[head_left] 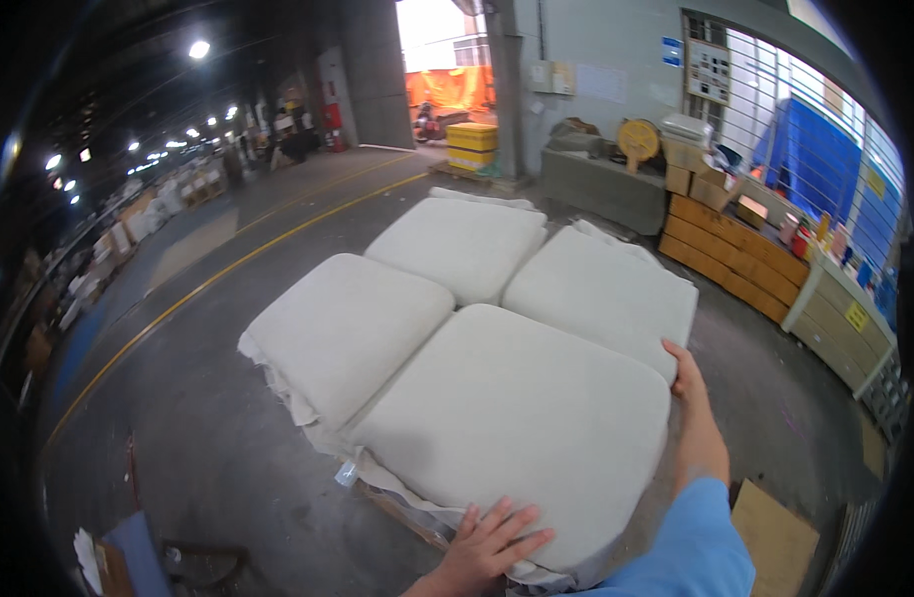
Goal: The person trims excess fabric from a cushion cover using a seam ripper and scissors. They repeatedly flip the cushion to access different edges, remove loose threads, and place the finished cushion on a stack.
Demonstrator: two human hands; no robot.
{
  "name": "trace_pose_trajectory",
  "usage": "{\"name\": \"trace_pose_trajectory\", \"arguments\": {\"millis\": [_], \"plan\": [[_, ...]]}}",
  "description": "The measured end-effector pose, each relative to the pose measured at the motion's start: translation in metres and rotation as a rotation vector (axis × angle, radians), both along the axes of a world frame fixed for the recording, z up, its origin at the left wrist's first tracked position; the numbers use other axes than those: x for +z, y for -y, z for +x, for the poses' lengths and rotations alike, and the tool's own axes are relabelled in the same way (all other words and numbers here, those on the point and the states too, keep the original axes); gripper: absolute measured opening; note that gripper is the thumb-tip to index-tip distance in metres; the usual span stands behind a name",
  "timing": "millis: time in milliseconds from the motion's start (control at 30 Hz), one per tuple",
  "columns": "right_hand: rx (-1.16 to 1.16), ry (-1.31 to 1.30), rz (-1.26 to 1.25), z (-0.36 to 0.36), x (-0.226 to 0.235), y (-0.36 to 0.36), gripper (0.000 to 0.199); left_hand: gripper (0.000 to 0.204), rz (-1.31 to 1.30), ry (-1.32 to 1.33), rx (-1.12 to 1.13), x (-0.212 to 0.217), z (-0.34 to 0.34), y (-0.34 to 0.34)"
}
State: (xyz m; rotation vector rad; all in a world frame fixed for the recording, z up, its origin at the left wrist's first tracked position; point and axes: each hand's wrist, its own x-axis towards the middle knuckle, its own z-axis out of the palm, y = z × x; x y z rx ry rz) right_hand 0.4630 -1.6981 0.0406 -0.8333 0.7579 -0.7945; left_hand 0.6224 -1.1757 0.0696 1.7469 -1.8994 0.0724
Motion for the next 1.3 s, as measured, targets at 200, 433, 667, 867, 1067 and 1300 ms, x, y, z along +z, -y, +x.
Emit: {"name": "trace_pose_trajectory", "arguments": {"millis": [200,433,667,867,1067,1300], "plan": [[0.053,-0.138,-0.099,-0.050,0.016,-0.016,0.066,0.062,-0.194,-0.166,-0.070,-0.017,-0.001,0.007],[0.719,-0.341,-0.331,0.030,0.024,-0.171,0.076,0.062,-0.405,-0.155,-0.079,-0.023,0.018,-0.001],[1.087,-0.619,-0.555,0.111,-0.053,-0.412,0.073,0.055,-0.555,-0.192,0.148,-0.070,-0.010,-0.125],[1.536,-0.549,-0.763,0.182,-0.073,-0.625,0.070,0.064,0.219,-0.624,0.515,-0.164,-0.041,-0.317],[1.848,-0.436,-0.913,0.195,-0.103,-0.813,0.068,0.046,0.106,-0.637,0.945,-0.099,-0.133,-0.515],[2.169,-0.401,-1.125,0.187,-0.134,-1.014,0.065,0.042,-0.176,-0.773,1.591,-0.106,-0.254,-0.671]]}}
